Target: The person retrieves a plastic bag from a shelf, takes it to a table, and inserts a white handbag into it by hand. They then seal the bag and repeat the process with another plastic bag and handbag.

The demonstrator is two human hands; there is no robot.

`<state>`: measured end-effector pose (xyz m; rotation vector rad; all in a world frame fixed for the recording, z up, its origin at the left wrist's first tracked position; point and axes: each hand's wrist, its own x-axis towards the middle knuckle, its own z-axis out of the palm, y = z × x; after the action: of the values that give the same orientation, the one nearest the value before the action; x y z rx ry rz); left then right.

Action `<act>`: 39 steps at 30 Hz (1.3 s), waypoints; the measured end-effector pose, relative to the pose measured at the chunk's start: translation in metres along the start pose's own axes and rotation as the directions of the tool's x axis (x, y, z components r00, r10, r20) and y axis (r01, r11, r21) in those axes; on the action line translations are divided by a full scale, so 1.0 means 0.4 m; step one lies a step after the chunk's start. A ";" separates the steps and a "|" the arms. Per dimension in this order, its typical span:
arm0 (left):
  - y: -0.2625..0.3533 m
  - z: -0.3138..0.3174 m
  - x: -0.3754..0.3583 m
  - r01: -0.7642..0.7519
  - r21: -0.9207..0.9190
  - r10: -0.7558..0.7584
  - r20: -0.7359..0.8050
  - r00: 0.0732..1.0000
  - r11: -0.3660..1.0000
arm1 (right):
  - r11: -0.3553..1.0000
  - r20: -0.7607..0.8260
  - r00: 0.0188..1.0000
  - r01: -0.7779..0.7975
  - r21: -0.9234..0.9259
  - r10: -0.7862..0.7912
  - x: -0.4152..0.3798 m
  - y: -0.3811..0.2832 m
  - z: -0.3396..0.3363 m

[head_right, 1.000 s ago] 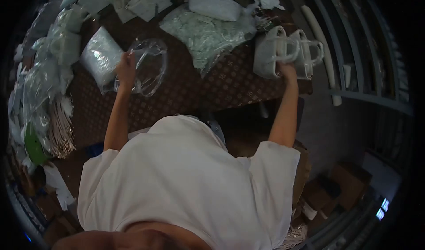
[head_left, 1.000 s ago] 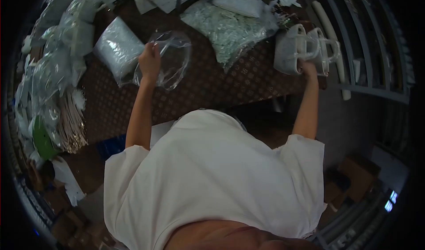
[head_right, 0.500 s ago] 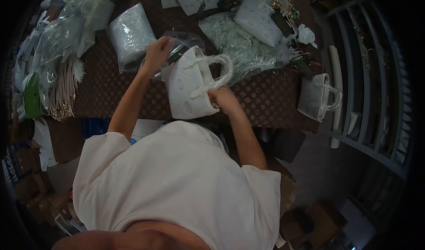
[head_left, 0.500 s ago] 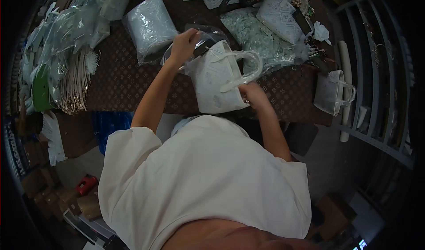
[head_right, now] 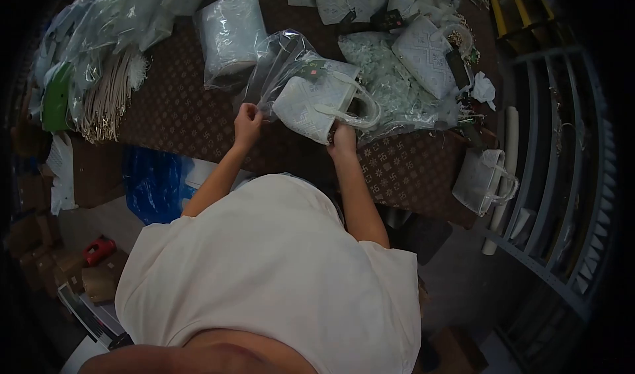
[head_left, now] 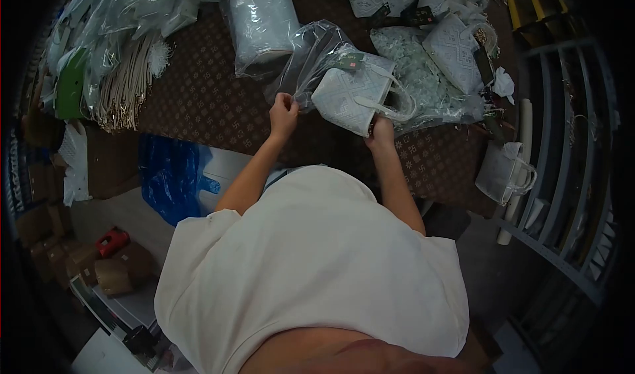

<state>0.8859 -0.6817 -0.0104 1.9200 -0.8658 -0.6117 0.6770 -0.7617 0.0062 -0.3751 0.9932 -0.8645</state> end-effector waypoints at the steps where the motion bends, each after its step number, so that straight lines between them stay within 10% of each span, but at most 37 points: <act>1: -0.010 0.015 0.000 0.006 -0.004 -0.006 -0.010 1.000 1.000 | 0.998 0.033 0.999 -0.025 0.055 0.023 -0.007 -0.013 0.011; 3: -0.030 0.040 0.005 0.085 -0.305 -0.063 0.079 0.995 0.949 | 0.993 0.071 0.996 -0.057 0.101 0.050 -0.022 -0.035 0.037; 9: -0.002 0.044 -0.051 -0.134 -0.292 0.170 0.099 0.981 0.947 | 0.982 0.061 0.987 -0.152 0.109 0.146 0.012 0.009 0.068; 13: 0.045 -0.022 -0.064 0.092 -0.351 -0.004 0.242 0.970 0.932 | 0.991 0.018 0.993 0.117 0.065 -0.119 0.026 0.118 0.055; 16: 0.078 -0.025 0.004 0.029 -0.203 -0.011 0.089 0.996 0.979 | 0.894 0.069 0.976 0.218 -0.391 -0.208 0.014 0.192 0.026; 19: 0.168 -0.026 0.037 -0.396 0.256 0.407 0.011 0.913 0.882 | 0.938 0.050 0.999 0.001 -0.346 0.017 -0.020 0.203 0.055; 21: 0.193 -0.021 0.023 -0.844 0.325 0.697 0.476 0.536 0.427 | 0.730 0.201 0.967 0.251 -0.635 -0.158 -0.016 0.226 0.039; 23: 0.163 -0.022 -0.018 -0.885 0.318 0.629 0.622 0.466 0.341 | 0.549 0.275 0.758 -0.130 -0.825 0.592 -0.031 0.203 0.056; 24: 0.133 -0.035 -0.028 -0.888 0.308 0.650 0.606 0.459 0.340 | 0.549 0.272 0.761 -0.130 -0.825 0.589 -0.050 0.194 0.061; 26: 0.070 -0.071 -0.052 -0.896 0.291 0.670 0.595 0.444 0.336 | 0.323 0.641 0.570 0.564 -0.760 0.513 -0.101 0.167 0.080; 27: 0.036 -0.094 -0.067 -0.831 0.355 0.669 0.493 0.556 0.429 | 0.232 0.524 0.508 0.529 -0.816 0.683 -0.112 0.100 0.120; 29: -0.022 -0.112 -0.103 -0.748 0.399 0.646 0.381 0.661 0.531 | 0.623 0.548 0.626 0.124 -0.772 0.555 -0.167 -0.034 0.154; 31: -0.060 -0.109 -0.135 -0.550 0.439 0.591 0.054 0.805 0.710 | 0.777 0.565 0.786 0.184 -0.602 0.252 -0.098 -0.111 0.127; 33: -0.065 -0.104 -0.141 -0.445 0.348 0.499 -0.079 0.863 0.825 | 0.084 0.564 0.801 0.587 -0.805 -0.200 -0.016 -0.168 0.085; 36: -0.050 -0.100 -0.111 -0.316 0.260 0.377 -0.235 0.896 0.912 | -0.116 0.733 0.546 0.765 -0.634 -0.407 0.124 -0.087 -0.022; 39: -0.084 -0.110 -0.079 -0.214 0.146 0.240 -0.189 0.952 0.966 | 0.049 0.769 0.552 0.821 -0.569 -0.321 0.124 -0.043 -0.021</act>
<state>0.9079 -0.6225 -0.0181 1.9179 -0.9921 -0.2209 0.6750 -0.8100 -0.0154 -2.1157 0.7363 -0.7787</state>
